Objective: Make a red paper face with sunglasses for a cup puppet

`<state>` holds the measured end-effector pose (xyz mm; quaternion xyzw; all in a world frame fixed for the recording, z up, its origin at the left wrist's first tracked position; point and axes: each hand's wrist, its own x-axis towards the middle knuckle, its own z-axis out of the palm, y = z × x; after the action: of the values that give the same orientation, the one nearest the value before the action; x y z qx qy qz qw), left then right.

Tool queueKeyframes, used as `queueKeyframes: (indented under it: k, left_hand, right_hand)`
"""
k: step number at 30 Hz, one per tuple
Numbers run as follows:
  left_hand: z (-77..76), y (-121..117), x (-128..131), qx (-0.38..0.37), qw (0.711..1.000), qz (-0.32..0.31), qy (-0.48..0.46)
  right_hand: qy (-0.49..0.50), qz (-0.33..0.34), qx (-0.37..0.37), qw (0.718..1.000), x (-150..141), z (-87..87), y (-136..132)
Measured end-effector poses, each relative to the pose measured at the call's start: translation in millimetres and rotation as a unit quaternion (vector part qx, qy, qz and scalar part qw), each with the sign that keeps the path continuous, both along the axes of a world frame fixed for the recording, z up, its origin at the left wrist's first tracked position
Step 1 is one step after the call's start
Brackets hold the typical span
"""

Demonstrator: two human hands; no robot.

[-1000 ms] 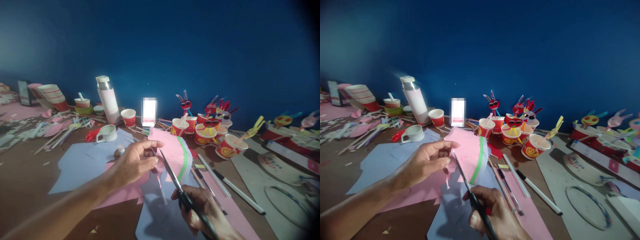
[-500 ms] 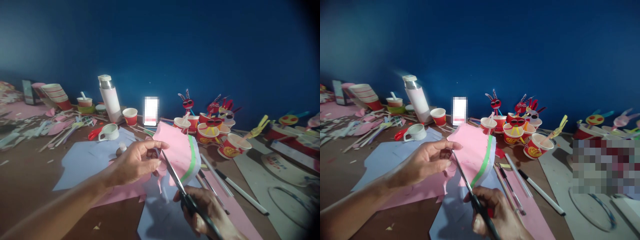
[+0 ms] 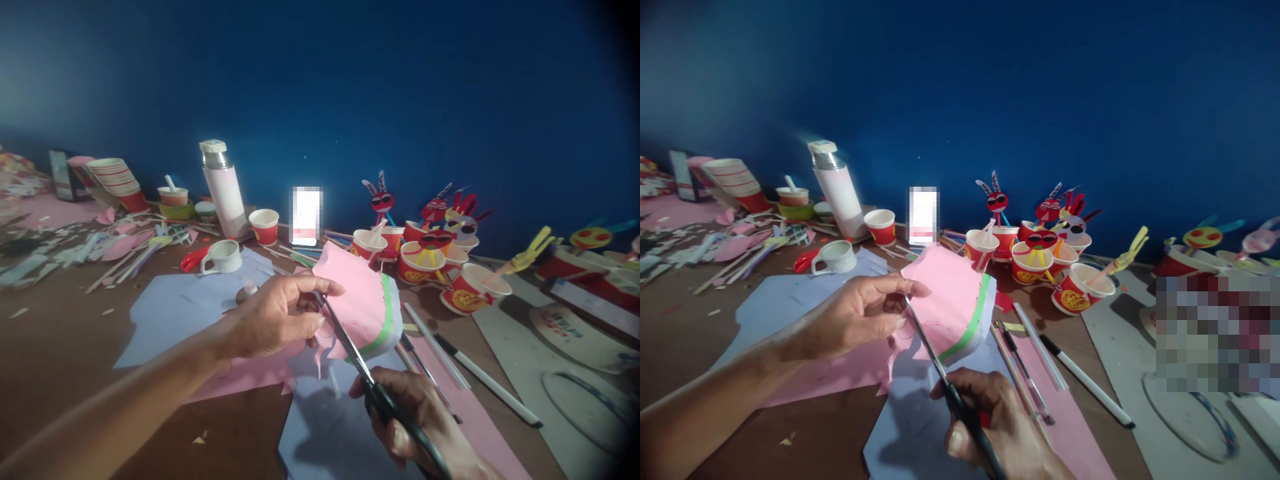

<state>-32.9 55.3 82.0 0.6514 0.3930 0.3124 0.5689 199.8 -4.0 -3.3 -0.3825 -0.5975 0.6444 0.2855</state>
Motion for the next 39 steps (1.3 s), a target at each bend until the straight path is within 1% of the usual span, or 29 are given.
queueKeyframes:
  k: [5, 10, 20, 24, 32, 35, 39]
  left_hand:
    - [0.1, 2, -2, 0.008, 1.0, -0.004, 0.024]
    - [0.8, 4, -4, -0.015, 1.0, -0.022, 0.015]
    - [-1.9, 6, -9, -0.012, 0.999, -0.051, 0.003]
    - [-3.3, 8, -10, -0.021, 0.998, -0.057, 0.003]
    - [-4.8, 12, -13, -0.015, 0.999, -0.052, 0.0]
    - [-3.1, 12, -13, -0.033, 0.998, -0.062, -0.008]
    - [1.2, 11, -12, -0.071, 0.994, -0.075, -0.036]
  right_hand:
    - [-0.015, -0.013, -0.009, 1.0, 0, 2.8, 0]
    - [-0.008, -0.01, -0.02, 1.0, -2, 5.8, -1]
    - [-0.022, -0.014, -0.034, 0.999, -4, 5.4, -2]
    - [-0.029, -0.009, -0.022, 0.999, -4, 5.5, -2]
    - [-0.052, 0.004, 0.002, 0.999, -3, 5.2, 0]
    - [-0.054, 0.005, 0.006, 0.999, -4, 6.8, 0]
    - [-0.048, -0.003, -0.032, 0.998, -6, 12.8, 0]
